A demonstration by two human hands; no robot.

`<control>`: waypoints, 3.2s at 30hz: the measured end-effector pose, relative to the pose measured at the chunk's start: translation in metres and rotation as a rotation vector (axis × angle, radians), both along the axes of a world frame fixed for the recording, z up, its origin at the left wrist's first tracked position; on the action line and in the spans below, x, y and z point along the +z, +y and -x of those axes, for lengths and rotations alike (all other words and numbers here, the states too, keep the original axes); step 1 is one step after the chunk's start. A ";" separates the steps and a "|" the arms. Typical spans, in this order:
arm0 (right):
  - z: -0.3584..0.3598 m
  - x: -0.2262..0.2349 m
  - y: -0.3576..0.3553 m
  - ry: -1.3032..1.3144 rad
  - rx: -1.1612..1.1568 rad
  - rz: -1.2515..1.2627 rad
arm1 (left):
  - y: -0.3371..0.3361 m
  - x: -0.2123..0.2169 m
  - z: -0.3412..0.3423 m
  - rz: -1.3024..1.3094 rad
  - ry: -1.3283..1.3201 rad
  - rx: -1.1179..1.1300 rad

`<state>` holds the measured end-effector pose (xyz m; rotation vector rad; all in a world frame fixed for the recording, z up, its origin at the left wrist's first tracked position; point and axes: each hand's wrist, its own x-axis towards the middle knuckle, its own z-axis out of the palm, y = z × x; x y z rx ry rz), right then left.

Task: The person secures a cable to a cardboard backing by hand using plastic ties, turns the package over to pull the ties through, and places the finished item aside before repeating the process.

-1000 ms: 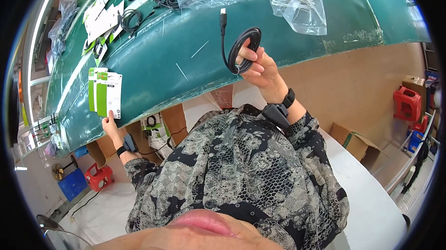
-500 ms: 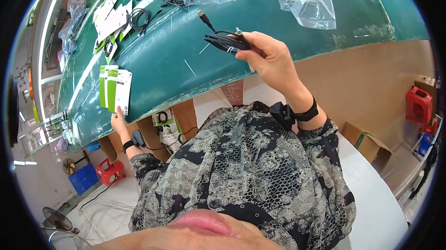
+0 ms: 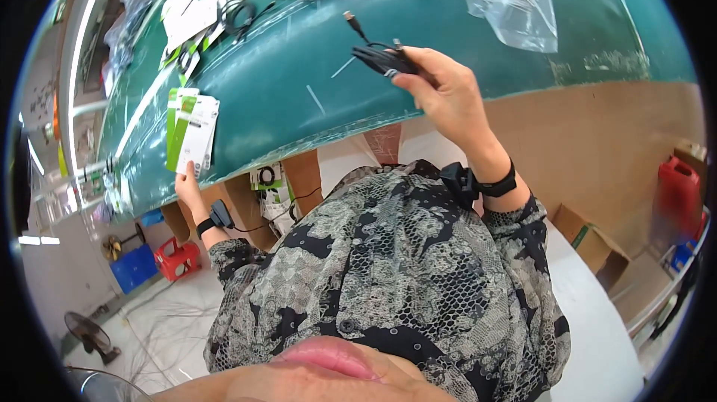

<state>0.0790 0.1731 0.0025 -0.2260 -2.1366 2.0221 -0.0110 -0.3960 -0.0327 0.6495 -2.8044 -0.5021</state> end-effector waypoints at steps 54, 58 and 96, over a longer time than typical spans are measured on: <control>0.021 -0.020 -0.075 0.517 0.113 -0.883 | 0.333 -0.044 -0.035 -1.832 0.220 -0.323; 0.028 -0.028 -0.071 0.591 0.190 -0.953 | 0.340 -0.035 -0.043 -1.914 0.202 -0.340; 0.035 -0.034 -0.062 0.517 0.388 -0.638 | 0.348 -0.042 -0.062 -2.019 0.081 -0.448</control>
